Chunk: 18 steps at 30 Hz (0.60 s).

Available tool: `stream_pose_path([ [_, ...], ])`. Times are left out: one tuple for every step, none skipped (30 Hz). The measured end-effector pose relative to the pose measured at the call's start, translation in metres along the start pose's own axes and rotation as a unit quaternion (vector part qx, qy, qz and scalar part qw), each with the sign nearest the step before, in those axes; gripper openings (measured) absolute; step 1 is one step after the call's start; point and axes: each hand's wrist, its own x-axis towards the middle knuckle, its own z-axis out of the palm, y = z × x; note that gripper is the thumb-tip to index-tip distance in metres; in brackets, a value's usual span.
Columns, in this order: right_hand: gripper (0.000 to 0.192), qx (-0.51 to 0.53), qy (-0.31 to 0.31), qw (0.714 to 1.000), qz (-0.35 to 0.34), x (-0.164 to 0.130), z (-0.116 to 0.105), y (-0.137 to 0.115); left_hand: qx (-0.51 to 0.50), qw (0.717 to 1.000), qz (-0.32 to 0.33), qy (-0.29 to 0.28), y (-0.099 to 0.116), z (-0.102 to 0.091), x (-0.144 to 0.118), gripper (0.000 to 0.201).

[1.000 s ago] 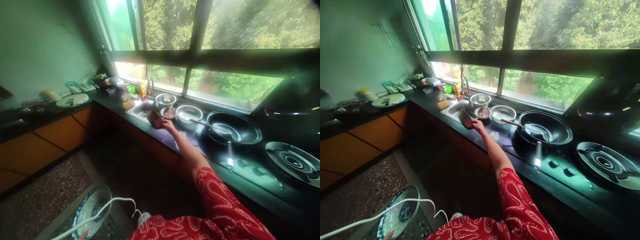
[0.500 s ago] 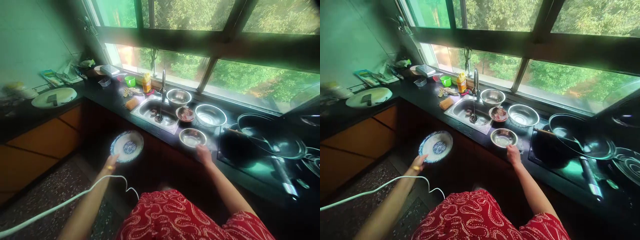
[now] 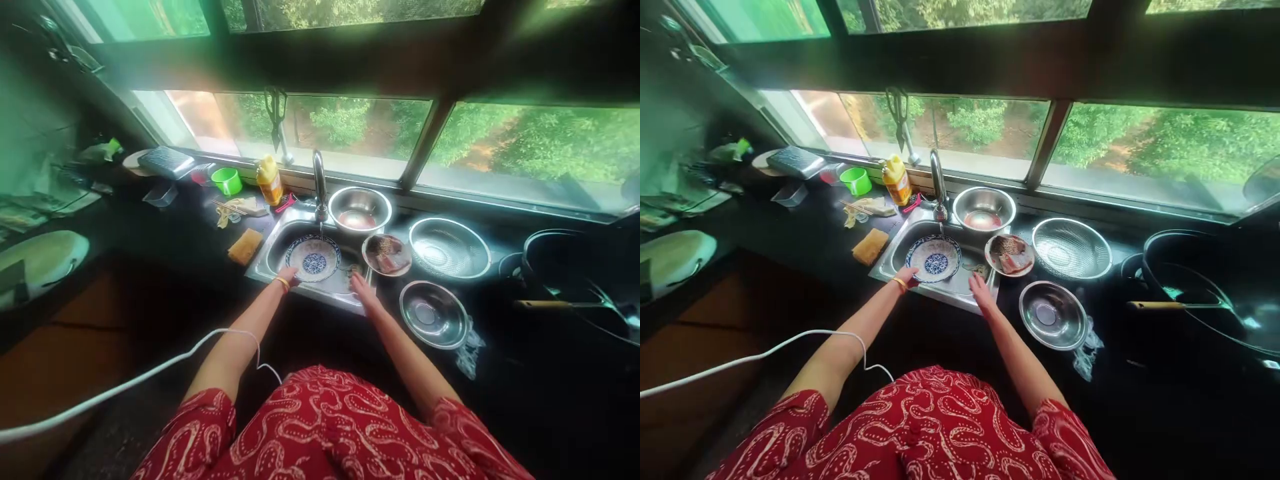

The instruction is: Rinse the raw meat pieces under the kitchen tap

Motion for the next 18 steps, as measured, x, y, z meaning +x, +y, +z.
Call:
stream_pose_path([
  [0.056,0.046,-0.024,0.998,0.038,0.018,0.022,-0.009,0.012,1.0,-0.003,-0.021,0.002,-0.002,0.011,0.034],
  [0.055,0.093,-0.042,0.992,0.069,0.034,0.041,-0.016,0.029,0.999,-0.006,-0.044,0.004,-0.005,0.023,0.032],
  [0.054,0.137,-0.055,0.985,0.089,0.048,0.056,-0.021,0.045,0.996,-0.011,-0.072,0.006,-0.009,0.036,0.03],
  [0.052,0.176,-0.054,0.978,0.101,0.059,0.069,-0.024,0.067,0.993,-0.013,-0.101,0.008,-0.013,0.049,0.03],
  [0.05,0.208,-0.043,0.972,0.104,0.067,0.08,-0.026,0.105,0.987,-0.006,-0.123,0.012,-0.017,0.063,0.033],
  [0.048,0.229,-0.022,0.968,0.098,0.074,0.09,-0.026,0.162,0.978,0.019,-0.133,0.016,-0.019,0.077,0.04],
  [0.047,0.238,0.009,0.967,0.088,0.079,0.101,-0.026,0.235,0.961,0.065,-0.127,0.019,-0.019,0.09,0.05],
  [0.047,0.237,0.044,0.968,0.077,0.082,0.111,-0.026,0.32,0.932,0.128,-0.112,0.023,-0.016,0.102,0.061],
  [0.047,0.231,0.075,0.968,0.064,0.085,0.123,-0.025,0.402,0.889,0.202,-0.091,0.026,-0.009,0.111,0.068],
  [0.048,0.224,0.101,0.968,0.053,0.087,0.134,-0.025,0.47,0.837,0.269,-0.074,0.028,0.001,0.117,0.072],
  [0.049,0.221,0.122,0.966,0.047,0.09,0.144,-0.025,0.516,0.793,0.316,-0.073,0.029,0.014,0.12,0.071],
  [0.05,0.222,0.139,0.964,0.047,0.093,0.152,-0.025,0.545,0.76,0.344,-0.088,0.028,0.028,0.121,0.069],
  [0.052,0.226,0.153,0.961,0.049,0.096,0.157,-0.025,0.561,0.738,0.355,-0.118,0.026,0.042,0.12,0.065],
  [0.052,0.233,0.168,0.956,0.05,0.1,0.159,-0.024,0.57,0.72,0.36,-0.165,0.023,0.053,0.118,0.063],
  [0.052,0.239,0.189,0.951,0.052,0.102,0.158,-0.023,0.572,0.695,0.37,-0.231,0.02,0.06,0.117,0.061],
  [0.052,0.242,0.213,0.945,0.053,0.104,0.154,-0.021,0.567,0.656,0.387,-0.311,0.017,0.063,0.118,0.059],
  [0.051,0.241,0.237,0.94,0.049,0.106,0.148,-0.018,0.558,0.607,0.41,-0.389,0.014,0.061,0.121,0.057],
  [0.05,0.236,0.257,0.936,0.042,0.106,0.141,-0.016,0.552,0.556,0.431,-0.449,0.013,0.056,0.127,0.056],
])
